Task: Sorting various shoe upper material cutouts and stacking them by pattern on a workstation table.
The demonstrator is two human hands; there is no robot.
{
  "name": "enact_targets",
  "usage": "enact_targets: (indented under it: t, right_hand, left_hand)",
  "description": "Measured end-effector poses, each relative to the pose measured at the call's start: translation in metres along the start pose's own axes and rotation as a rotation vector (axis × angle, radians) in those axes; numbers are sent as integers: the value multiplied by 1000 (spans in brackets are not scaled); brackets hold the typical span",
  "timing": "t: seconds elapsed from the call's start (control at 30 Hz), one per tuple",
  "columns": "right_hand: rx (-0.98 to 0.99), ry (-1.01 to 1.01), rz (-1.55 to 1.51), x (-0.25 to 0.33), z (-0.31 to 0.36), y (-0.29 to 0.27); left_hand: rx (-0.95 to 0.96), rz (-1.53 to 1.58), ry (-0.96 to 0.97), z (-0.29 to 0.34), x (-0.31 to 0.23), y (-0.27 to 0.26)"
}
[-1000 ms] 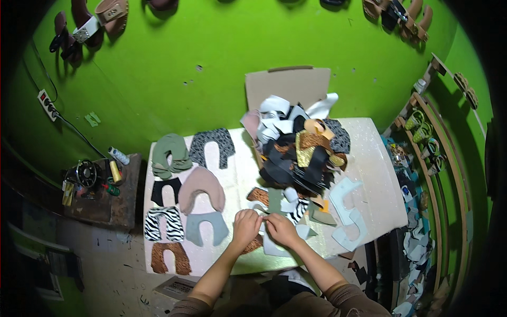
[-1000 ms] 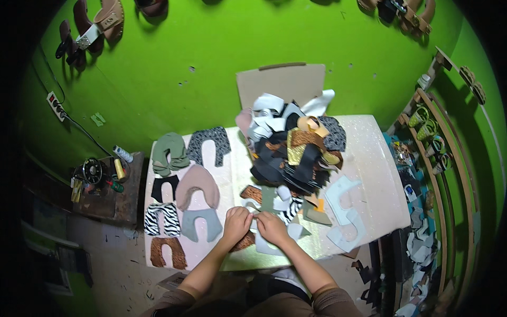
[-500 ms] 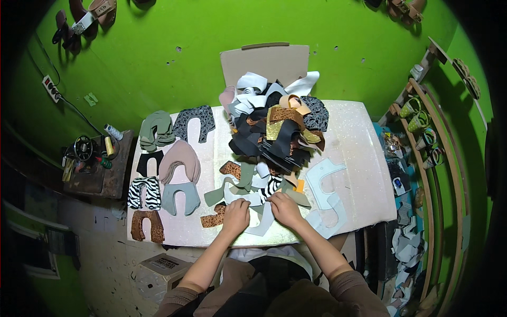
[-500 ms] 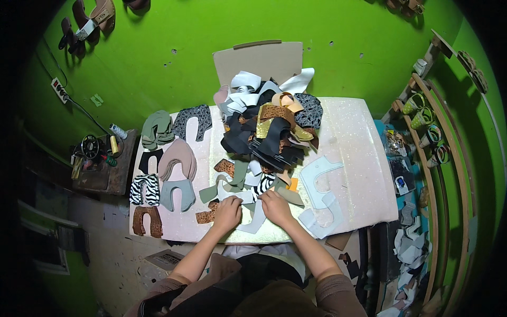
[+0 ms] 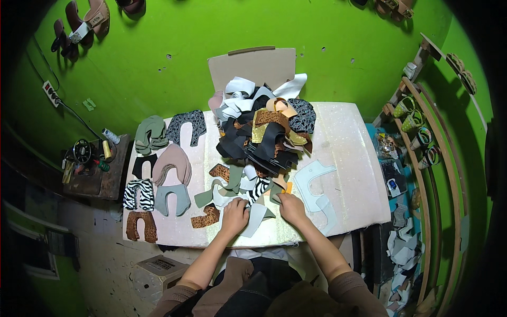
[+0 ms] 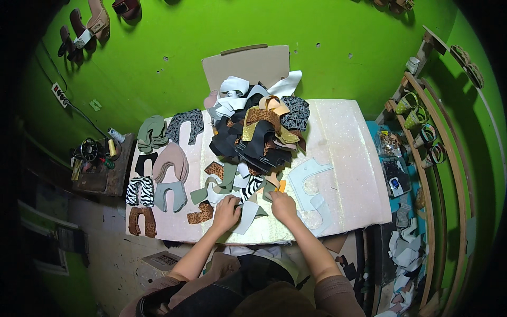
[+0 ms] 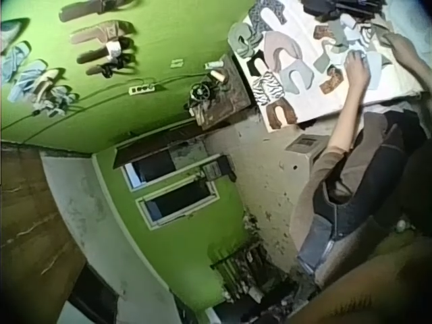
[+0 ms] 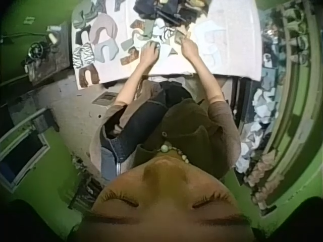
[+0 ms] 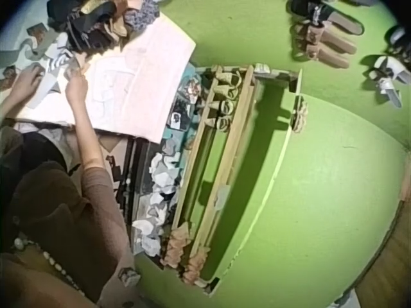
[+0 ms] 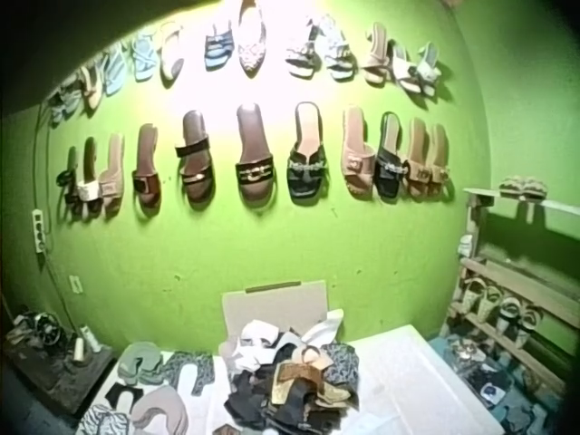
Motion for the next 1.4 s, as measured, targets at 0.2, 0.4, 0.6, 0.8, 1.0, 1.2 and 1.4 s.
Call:
enact_targets:
  t: [0.2, 0.4, 0.6, 0.8, 1.0, 1.2, 1.4]
  right_hand:
    - [127, 63, -1041, 13, -5, -9]
    - [136, -134, -1975, 52, -11, -35]
    - [192, -193, -2016, 84, -21, -57]
    - [279, 70, -1128, 73, -23, -26]
    - [-58, -65, -1025, 89, -11, -4]
    - [-101, -440, -589, 153, 2, -39]
    - [-220, -545, -224, 170, -6, -40]
  left_hand:
    - [161, 340, 29, -5, -13, -2]
    - [265, 470, 170, -7, -54, -17]
    - [398, 688, 83, -15, -39, -19]
    - [95, 1181, -187, -9, 2, -34]
    - [157, 1686, -505, 5, 12, -44]
    - [93, 1803, -441, 14, 18, -60]
    - [139, 1788, -364, 15, 22, -61]
Point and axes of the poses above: each hand's wrist, its own z-axis away from the middle knuckle, its own y-axis out of the palm, x = y × z, the point moved 6 cm from there along -z, towards the middle knuckle, and after that the axes turned 10 degrees about x, right-handed, at the moved point
